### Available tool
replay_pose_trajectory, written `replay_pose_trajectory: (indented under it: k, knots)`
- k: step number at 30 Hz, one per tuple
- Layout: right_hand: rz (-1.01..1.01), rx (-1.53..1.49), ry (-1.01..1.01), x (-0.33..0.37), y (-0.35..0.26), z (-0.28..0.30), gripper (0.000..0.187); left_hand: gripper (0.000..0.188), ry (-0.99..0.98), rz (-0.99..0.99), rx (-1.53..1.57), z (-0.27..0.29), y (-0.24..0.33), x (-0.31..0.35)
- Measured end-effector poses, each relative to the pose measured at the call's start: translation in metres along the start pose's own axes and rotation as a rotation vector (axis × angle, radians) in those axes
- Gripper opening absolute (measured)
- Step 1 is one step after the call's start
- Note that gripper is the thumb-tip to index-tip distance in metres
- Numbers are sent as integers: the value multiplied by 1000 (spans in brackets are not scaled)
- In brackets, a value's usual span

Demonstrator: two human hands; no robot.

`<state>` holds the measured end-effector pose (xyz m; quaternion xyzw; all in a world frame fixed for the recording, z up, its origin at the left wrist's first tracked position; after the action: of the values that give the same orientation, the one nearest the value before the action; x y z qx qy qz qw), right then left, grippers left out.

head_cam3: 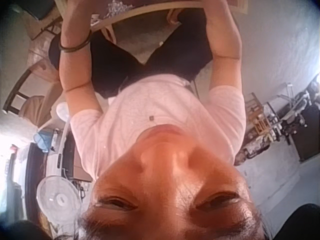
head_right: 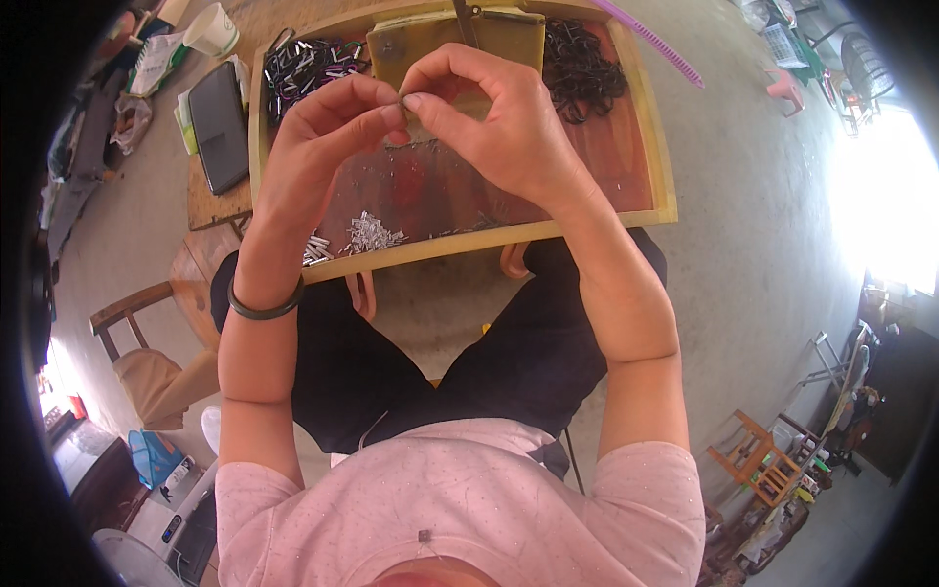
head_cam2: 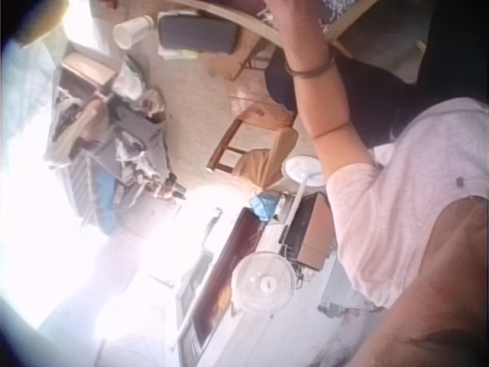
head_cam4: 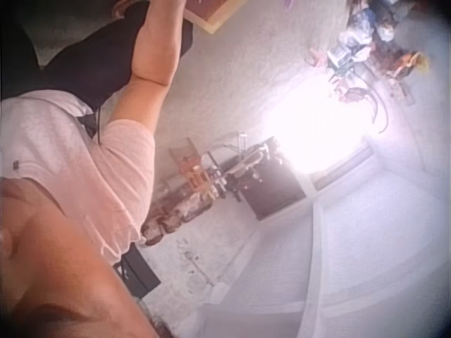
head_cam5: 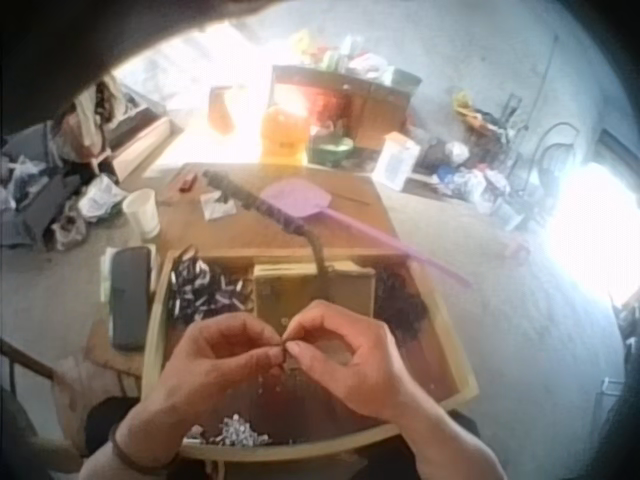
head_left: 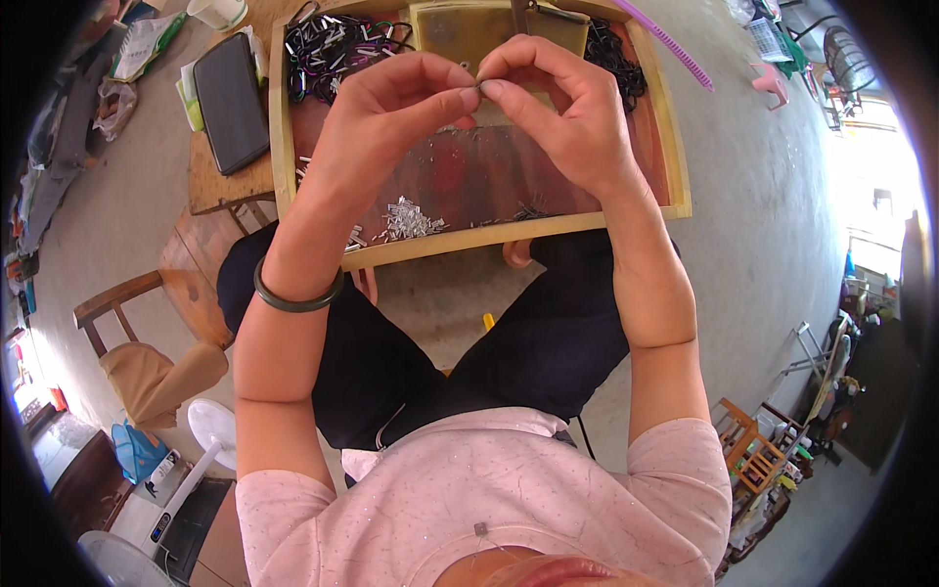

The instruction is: The person threads small metal rings through the loops of black elastic bands and secures them using a small metal press tool.

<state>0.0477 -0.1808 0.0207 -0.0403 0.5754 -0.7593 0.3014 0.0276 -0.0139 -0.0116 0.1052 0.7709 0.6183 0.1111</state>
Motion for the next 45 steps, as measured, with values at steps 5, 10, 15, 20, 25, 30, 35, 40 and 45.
replay_pose_trajectory:
  k: [5,10,15,20,25,30,35,40,45]
  knots:
    - [92,172,48,4,-14,-7,10,14,-42,28,81,-5,-6,-2]
    - [-32,213,-74,10,-11,4,14,9,34,106,0,5,-5,2]
    - [-346,530,-382,36,25,29,20,7,32,33,23,10,-4,0]
    - [-294,670,-417,49,22,15,21,5,7,66,-81,1,-2,1]
    - [-206,754,-440,47,26,6,24,9,30,62,-19,-1,-2,-4]
    - [-244,749,-481,47,31,-3,25,10,33,77,-22,0,-1,-3]
    - [-162,769,-371,41,31,-8,24,10,58,79,-16,2,-2,-2]
    - [-157,680,-428,43,20,-14,26,5,34,106,-99,-2,4,1]
    - [-89,772,-523,38,19,-25,30,5,28,94,-85,-3,3,-1]
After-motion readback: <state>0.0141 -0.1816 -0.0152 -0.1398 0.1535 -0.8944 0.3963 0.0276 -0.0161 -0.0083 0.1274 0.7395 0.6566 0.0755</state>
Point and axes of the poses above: each hand's wrist, its own x-axis away from the middle knuckle, its own z-axis out of the back of the hand, y = z × x, the point moved 6 cm from there along -x, towards the middle knuckle, and after that the axes turned 2 degrees about -y, right-handed, at the moved point
